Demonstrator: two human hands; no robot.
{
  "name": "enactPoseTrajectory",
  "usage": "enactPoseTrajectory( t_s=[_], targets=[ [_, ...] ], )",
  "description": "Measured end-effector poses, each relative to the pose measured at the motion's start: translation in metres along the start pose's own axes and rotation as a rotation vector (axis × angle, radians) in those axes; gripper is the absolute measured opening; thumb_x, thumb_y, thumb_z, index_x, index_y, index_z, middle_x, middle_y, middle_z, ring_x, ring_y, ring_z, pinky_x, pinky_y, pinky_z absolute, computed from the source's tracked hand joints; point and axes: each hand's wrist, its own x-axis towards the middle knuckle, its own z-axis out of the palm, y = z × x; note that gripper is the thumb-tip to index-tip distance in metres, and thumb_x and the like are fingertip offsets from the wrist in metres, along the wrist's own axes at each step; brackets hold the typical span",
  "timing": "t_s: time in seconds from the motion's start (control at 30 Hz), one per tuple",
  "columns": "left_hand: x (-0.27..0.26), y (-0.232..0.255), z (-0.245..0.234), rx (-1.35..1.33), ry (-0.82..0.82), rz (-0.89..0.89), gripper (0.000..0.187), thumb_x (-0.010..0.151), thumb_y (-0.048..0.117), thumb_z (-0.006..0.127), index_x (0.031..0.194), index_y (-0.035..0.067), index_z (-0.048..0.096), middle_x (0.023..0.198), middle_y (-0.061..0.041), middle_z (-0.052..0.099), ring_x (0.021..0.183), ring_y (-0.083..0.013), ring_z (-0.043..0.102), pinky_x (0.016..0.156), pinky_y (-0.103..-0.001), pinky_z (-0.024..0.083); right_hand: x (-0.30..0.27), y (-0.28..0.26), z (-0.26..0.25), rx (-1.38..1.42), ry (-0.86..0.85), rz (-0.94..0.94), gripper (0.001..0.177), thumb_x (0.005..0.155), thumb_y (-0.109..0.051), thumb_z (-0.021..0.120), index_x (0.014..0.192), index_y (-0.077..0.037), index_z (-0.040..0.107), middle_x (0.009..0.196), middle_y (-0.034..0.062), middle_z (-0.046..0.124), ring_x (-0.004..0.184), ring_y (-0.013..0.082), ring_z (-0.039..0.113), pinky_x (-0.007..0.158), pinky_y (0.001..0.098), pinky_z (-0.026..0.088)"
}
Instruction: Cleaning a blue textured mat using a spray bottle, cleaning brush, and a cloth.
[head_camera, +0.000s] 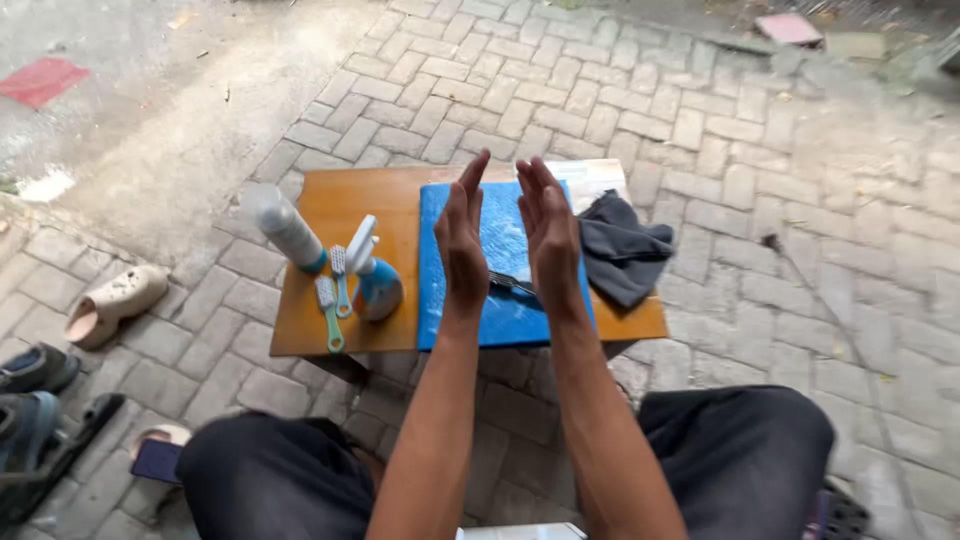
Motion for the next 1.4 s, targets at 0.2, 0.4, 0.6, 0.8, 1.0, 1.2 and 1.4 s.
enactPoseTrajectory(
  t_s=[0.2,0.4,0.6,0.8,1.0,1.2,1.4],
  targets=[
    [-0.026,0.053,0.015,-0.004,-0.012,0.059,0.061,0.113,0.042,0.025,0.151,0.000,0.050,0.159,-0.014,0.049,0.156,-0.0249,0.034,0.130,-0.044,0.023,-0.027,-0.018,0.017,0.014,-0.023,-0.066,0.060,0.110,-0.034,0.031,0.159,0.001,0.030,0.164,0.0177,0.038,0.157,0.0272,0.029,0.128,0.0402,0.022],
    [-0.049,0.069,-0.003,-0.027,0.004,0.082,0.061,0.112,0.040,0.025,0.151,0.000,0.050,0.159,-0.013,0.049,0.154,-0.0258,0.036,0.129,-0.044,0.023,-0.049,-0.042,0.017,-0.035,0.034,-0.088,0.061,0.107,-0.033,0.031,0.158,0.001,0.030,0.161,0.0170,0.040,0.155,0.0277,0.030,0.126,0.0397,0.023],
    [-0.053,0.045,-0.034,0.005,0.052,0.016,0.060,0.112,0.039,0.022,0.150,0.001,0.049,0.158,-0.012,0.049,0.153,-0.0239,0.037,0.127,-0.043,0.025,-0.042,-0.021,-0.004,-0.099,0.069,-0.069,0.062,0.108,-0.035,0.030,0.158,0.002,0.030,0.161,0.0177,0.040,0.155,0.0278,0.031,0.127,0.0399,0.023],
    [-0.046,-0.004,-0.082,0.044,0.102,0.008,0.058,0.113,0.032,0.023,0.147,-0.005,0.052,0.155,-0.017,0.053,0.150,-0.0275,0.044,0.128,-0.044,0.029,-0.022,0.053,-0.055,-0.540,0.020,0.051,0.054,0.104,-0.024,0.051,0.154,-0.002,0.044,0.147,0.0173,0.059,0.140,0.0260,0.052,0.119,0.0387,0.038],
    [-0.020,-0.041,-0.095,0.113,0.139,-0.063,0.057,0.113,0.029,0.023,0.146,-0.009,0.051,0.154,-0.022,0.052,0.149,-0.0293,0.045,0.127,-0.043,0.029,-0.008,0.119,-0.076,-0.538,-0.049,0.133,0.054,0.103,-0.022,0.058,0.152,-0.005,0.046,0.146,0.0146,0.059,0.141,0.0281,0.053,0.117,0.0392,0.040],
    [-0.028,-0.046,-0.088,0.349,0.235,-0.119,0.051,0.108,0.023,0.034,0.133,-0.010,0.063,0.136,-0.023,0.068,0.133,-0.0315,0.062,0.116,-0.042,0.047,-0.019,0.073,-0.047,-1.503,-0.202,0.078,0.051,0.080,-0.029,0.078,0.127,-0.015,0.065,0.128,0.0149,0.063,0.124,0.0369,0.049,0.098,0.0528,0.037],
    [-0.078,-0.078,-0.143,0.360,0.548,0.069,0.035,0.103,0.012,0.044,0.094,-0.007,0.073,0.091,-0.018,0.075,0.085,-0.0241,0.073,0.083,-0.034,0.061,-0.033,0.083,-0.067,-1.651,-0.278,-0.116,0.038,0.087,-0.025,0.073,0.125,-0.028,0.070,0.103,0.0002,0.066,0.102,0.0219,0.054,0.084,0.0484,0.030]
  ],
)
